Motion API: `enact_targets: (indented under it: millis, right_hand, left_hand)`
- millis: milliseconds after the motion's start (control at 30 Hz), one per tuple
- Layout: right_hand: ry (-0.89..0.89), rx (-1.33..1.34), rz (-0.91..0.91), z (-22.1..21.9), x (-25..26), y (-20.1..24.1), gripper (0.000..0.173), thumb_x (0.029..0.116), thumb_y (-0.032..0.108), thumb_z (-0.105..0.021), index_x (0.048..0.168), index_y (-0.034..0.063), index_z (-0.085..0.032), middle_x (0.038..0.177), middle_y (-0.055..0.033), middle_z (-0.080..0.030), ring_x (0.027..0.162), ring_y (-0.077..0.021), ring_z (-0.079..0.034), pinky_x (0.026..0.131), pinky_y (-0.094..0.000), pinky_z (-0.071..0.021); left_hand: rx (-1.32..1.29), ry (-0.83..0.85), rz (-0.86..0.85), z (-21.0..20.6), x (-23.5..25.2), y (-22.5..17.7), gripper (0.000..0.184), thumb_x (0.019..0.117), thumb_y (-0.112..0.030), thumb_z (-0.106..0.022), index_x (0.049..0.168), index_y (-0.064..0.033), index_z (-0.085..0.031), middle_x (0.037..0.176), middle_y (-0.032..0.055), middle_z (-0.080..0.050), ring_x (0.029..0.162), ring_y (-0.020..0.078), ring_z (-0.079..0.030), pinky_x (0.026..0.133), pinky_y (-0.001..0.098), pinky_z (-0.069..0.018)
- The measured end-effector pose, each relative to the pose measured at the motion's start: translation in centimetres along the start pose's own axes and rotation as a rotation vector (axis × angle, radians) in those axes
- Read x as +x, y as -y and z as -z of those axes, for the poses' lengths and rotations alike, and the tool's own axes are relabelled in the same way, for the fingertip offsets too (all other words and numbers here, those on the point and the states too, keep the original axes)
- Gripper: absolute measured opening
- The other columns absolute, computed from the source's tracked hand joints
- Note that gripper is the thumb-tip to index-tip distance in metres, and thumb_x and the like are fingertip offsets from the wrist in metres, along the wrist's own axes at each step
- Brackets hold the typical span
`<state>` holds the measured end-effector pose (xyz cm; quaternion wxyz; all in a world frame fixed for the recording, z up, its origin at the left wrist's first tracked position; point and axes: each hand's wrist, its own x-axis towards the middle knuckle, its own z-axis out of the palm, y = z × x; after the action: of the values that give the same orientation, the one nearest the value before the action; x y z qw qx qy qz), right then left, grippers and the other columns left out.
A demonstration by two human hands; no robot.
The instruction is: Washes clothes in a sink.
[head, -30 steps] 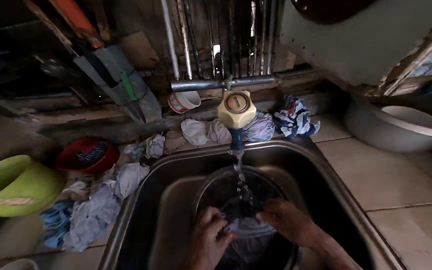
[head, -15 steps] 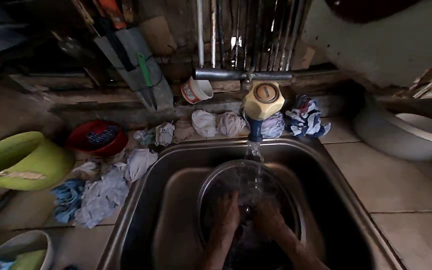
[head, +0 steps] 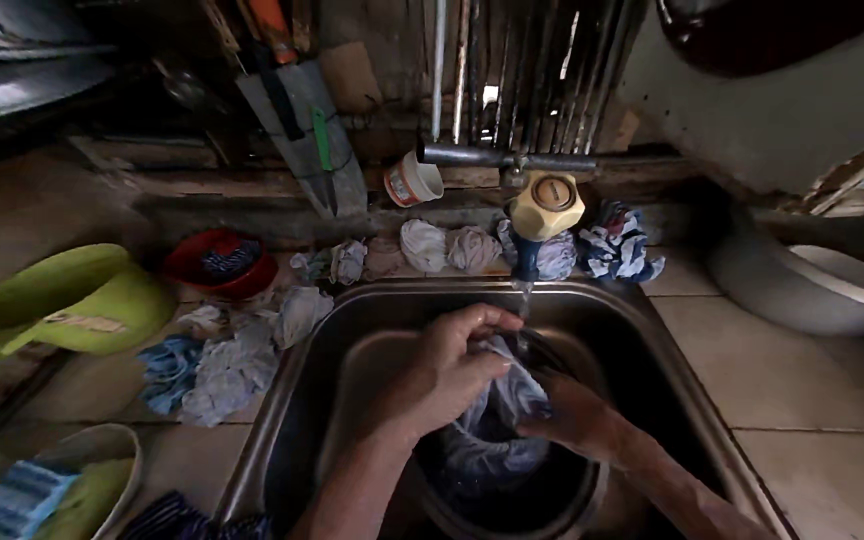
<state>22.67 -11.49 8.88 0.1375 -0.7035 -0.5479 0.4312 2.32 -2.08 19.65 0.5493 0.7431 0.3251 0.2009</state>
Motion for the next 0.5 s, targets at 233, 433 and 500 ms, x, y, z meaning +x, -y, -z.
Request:
enact_targets:
  millis: [233, 433, 500]
  right_hand:
    - [-0.202, 0.492, 0.244, 3.0, -3.1, 4.6, 0.016, 0.0976, 0.015, -0.058, 0.105, 0.0081, -0.071, 0.092, 0.0015, -0.07, 0.087, -0.0025, -0.065, 0.082, -0.0249, -0.0562]
    - [-0.14, 0.822, 0.157, 1.5, -2.9, 2.5, 0.031, 0.1045, 0.019, -0.047, 0.132, 0.0088, -0.059, 0.109, 0.0008, -0.07, 0.099, -0.0059, -0.067, 0.088, -0.0267, -0.058]
    - [-0.145, 0.919, -0.053, -0.5, -1.6, -0.1, 0.031, 0.1097, 0.019, -0.039, 0.136, 0.0062, -0.05, 0.109, -0.0033, -0.067, 0.097, -0.0096, -0.067, 0.084, -0.0302, -0.0587]
  left_hand:
    - [0.282, -0.012, 0.21, -2.3, 1.0, 7.7, 0.076, 0.0751, -0.004, -0.085, 0.144, -0.0149, -0.055, 0.143, 0.013, -0.056, 0.126, 0.0274, -0.059, 0.104, 0.0474, -0.0518]
    - [0.299, -0.256, 0.632, -7.9, 1.7, 17.1, 0.056, 0.0886, -0.035, -0.077, 0.138, -0.012, -0.064, 0.15, 0.0195, -0.051, 0.14, 0.0363, -0.046, 0.115, 0.0521, -0.0386]
    - [-0.098, -0.37, 0.683, -9.4, 1.2, 18.2, 0.045, 0.0955, -0.033, -0.073, 0.132, -0.0066, -0.066, 0.137, 0.0179, -0.062, 0.129, 0.0314, -0.057, 0.107, 0.052, -0.0472]
